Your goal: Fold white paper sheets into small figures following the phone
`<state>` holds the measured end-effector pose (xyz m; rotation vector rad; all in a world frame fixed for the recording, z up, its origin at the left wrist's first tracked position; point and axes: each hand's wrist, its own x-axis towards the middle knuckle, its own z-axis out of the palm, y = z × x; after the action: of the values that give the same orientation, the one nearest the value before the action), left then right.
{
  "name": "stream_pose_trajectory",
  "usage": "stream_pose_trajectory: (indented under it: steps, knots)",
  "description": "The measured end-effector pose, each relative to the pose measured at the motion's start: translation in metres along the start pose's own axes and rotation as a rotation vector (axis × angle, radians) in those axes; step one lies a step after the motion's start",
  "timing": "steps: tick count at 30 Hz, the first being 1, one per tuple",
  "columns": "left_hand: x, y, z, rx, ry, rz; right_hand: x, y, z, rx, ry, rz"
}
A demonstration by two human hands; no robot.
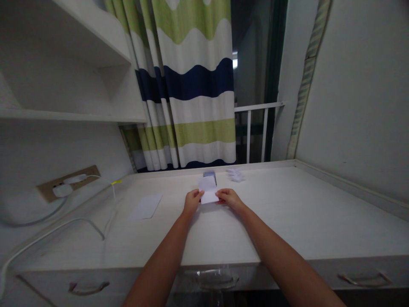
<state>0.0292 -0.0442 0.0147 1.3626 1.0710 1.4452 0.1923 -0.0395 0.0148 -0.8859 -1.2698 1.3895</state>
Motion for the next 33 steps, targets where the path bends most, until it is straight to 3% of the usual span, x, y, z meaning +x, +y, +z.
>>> stream_pose_trajectory:
  steps: [8,15,33]
  knots:
    - [-0.002,0.003,0.001,0.009,-0.001,0.002,0.005,0.006,-0.002,-0.049,0.009,-0.046]
    - [-0.001,0.006,-0.001,-0.001,0.037,0.042,-0.001,0.000,0.002,-0.013,-0.012,0.031]
    - [-0.003,0.007,-0.001,0.008,0.078,0.074,0.003,0.007,-0.001,0.026,-0.040,-0.054]
